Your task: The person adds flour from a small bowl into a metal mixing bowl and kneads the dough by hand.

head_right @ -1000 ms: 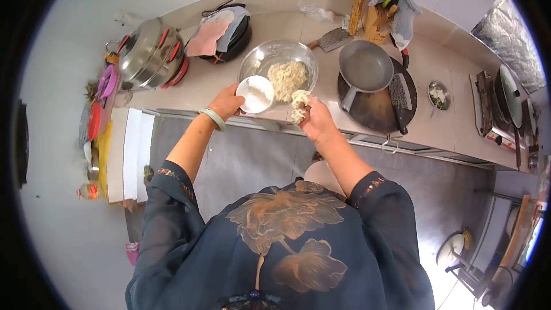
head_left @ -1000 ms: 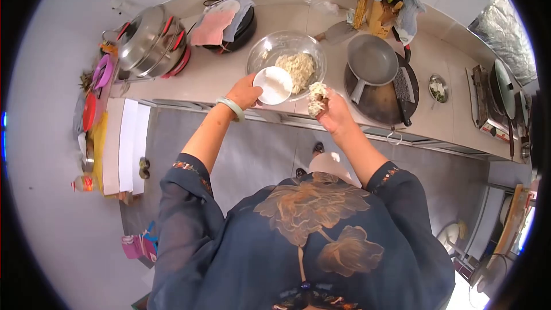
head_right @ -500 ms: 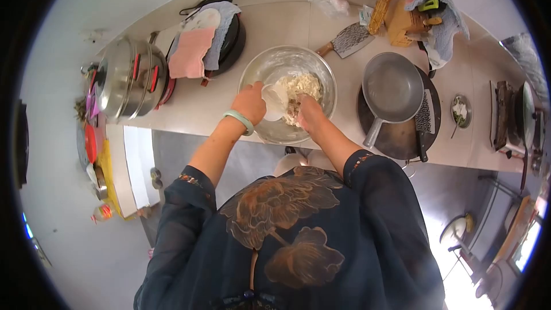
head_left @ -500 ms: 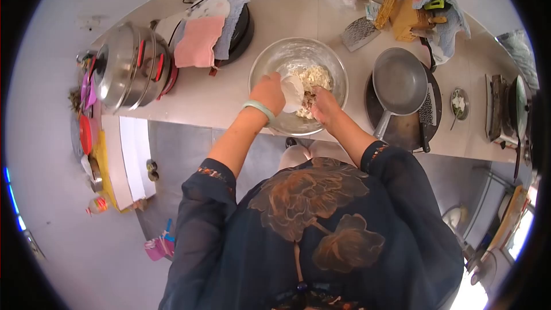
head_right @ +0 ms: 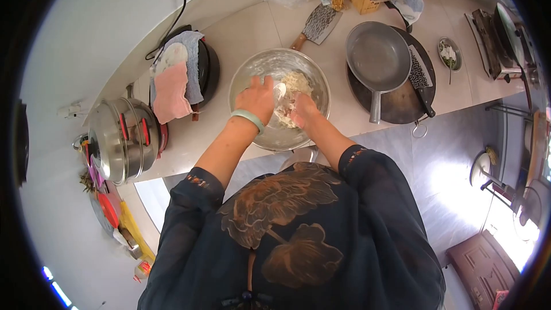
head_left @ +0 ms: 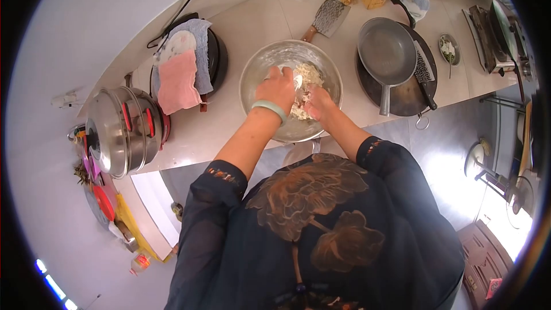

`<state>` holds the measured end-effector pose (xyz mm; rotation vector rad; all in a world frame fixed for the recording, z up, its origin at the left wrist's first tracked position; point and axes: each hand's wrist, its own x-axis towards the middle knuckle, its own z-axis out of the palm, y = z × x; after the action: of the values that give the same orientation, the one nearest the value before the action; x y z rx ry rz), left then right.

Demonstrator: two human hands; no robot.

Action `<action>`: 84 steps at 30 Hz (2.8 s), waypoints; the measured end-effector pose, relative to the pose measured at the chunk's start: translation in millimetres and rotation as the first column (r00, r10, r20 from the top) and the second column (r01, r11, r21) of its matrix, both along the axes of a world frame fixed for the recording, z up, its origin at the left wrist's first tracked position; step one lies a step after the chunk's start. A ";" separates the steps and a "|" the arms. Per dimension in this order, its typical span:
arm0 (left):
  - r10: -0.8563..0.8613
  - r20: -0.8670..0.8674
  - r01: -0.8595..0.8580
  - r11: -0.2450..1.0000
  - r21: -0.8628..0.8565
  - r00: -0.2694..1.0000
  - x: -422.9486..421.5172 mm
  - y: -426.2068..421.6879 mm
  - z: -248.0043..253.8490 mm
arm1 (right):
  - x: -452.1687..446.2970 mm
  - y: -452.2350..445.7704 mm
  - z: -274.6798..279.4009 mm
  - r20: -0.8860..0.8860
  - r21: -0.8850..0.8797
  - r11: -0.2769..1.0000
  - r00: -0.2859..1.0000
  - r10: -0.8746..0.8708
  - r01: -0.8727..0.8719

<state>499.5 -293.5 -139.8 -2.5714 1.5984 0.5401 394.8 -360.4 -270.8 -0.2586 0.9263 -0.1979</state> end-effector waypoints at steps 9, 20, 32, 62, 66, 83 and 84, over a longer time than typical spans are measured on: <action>-0.079 0.065 0.083 0.995 -0.061 0.995 2.5 2.5 -12.3 | 7.0 3.3 -20.8 0.069 0.019 0.999 0.997 -0.034 0.033; 0.023 0.067 -0.020 0.999 -0.035 0.997 3.6 9.8 -10.5 | 6.0 -3.8 -7.7 0.069 -0.006 1.000 0.997 0.026 -0.026; 0.334 -0.174 -0.348 0.936 -0.058 0.926 13.7 42.4 -3.0 | -1.1 -6.1 -27.2 0.230 0.023 0.997 0.971 0.071 -0.079; 0.465 -0.815 -0.882 0.457 -0.114 0.346 7.1 175.1 -54.5 | 3.8 -5.4 -31.0 -0.701 -0.674 0.039 0.656 0.278 -0.737; 0.451 -0.720 -0.792 0.568 -0.225 0.528 18.6 157.4 -49.7 | 4.6 2.7 29.0 -0.788 -0.605 -0.303 0.500 0.359 -0.736; 0.298 -0.289 -0.374 0.890 -0.260 0.910 42.5 63.5 -6.8 | -27.1 -1.0 -12.1 -0.465 -0.726 -0.687 0.760 0.454 -0.034; 0.293 -0.260 -0.355 0.905 -0.236 0.920 42.8 59.4 -5.4 | -27.2 -3.2 -13.3 -0.467 -0.727 -0.686 0.755 0.461 -0.031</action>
<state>542.3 -234.2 -145.2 -3.1231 1.3895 0.6890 367.7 -363.7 -284.1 -2.4720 -0.1724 -0.3814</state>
